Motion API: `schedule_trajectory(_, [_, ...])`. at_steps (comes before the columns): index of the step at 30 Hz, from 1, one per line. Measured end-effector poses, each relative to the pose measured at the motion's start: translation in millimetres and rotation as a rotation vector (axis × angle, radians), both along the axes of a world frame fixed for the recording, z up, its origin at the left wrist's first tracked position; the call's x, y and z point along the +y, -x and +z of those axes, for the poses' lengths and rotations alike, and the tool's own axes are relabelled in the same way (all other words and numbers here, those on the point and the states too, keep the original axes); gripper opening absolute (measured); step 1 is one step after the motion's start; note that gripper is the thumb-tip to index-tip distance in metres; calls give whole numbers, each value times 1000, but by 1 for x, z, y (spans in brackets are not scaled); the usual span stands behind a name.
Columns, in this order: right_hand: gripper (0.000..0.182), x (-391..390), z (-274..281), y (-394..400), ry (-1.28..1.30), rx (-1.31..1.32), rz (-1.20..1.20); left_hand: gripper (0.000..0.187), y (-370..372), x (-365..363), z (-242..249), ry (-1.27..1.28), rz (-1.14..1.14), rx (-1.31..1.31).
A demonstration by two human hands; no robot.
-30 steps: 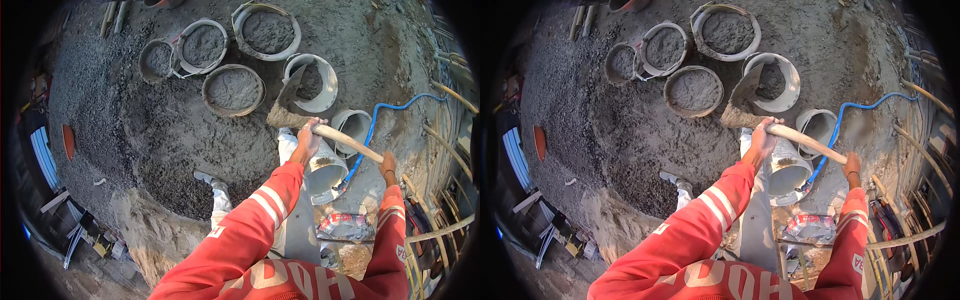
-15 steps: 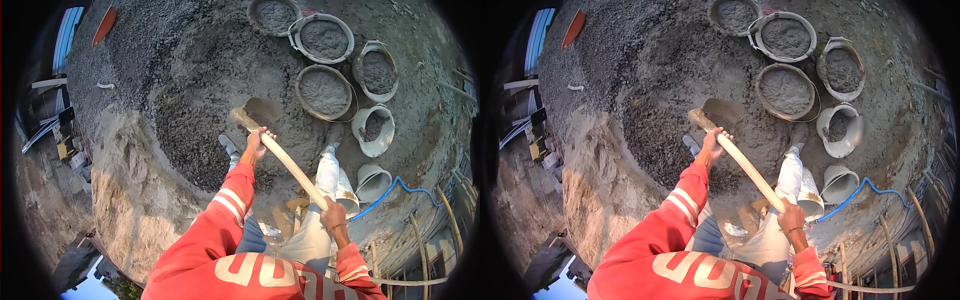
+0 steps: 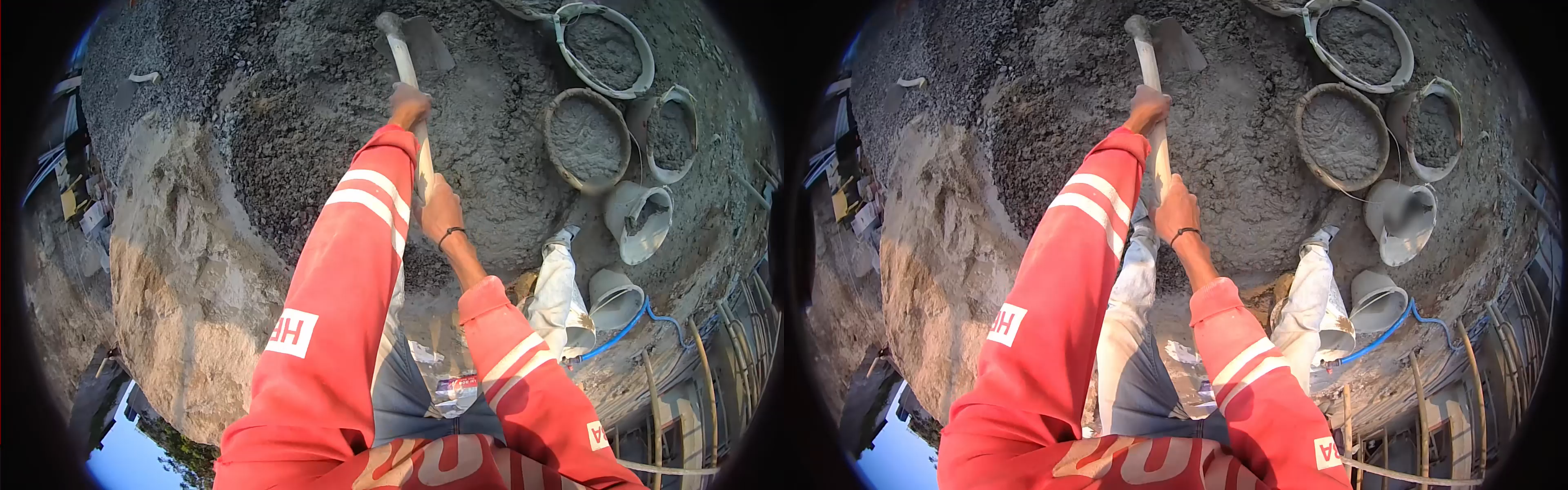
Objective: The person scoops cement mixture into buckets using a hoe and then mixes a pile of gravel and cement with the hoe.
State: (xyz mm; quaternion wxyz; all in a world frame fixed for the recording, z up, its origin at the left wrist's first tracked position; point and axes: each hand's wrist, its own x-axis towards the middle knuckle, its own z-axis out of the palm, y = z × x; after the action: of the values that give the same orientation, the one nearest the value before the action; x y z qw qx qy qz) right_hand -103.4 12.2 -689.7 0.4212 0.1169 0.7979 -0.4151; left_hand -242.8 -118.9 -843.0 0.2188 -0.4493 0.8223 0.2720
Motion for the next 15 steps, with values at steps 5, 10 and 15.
schedule_trajectory(5, [36, 27, 29, -48, -118, -142, -2, 47, -73, 36, -9, -233, -82, -76])
schedule_trajectory(10, [36, 71, 69, -115, -257, -276, 146, 39, -181, 90, -11, -337, 56, -235])
schedule_trajectory(15, [38, 97, 85, -148, -303, -315, 148, 31, -234, 133, 1, -367, -68, -293])
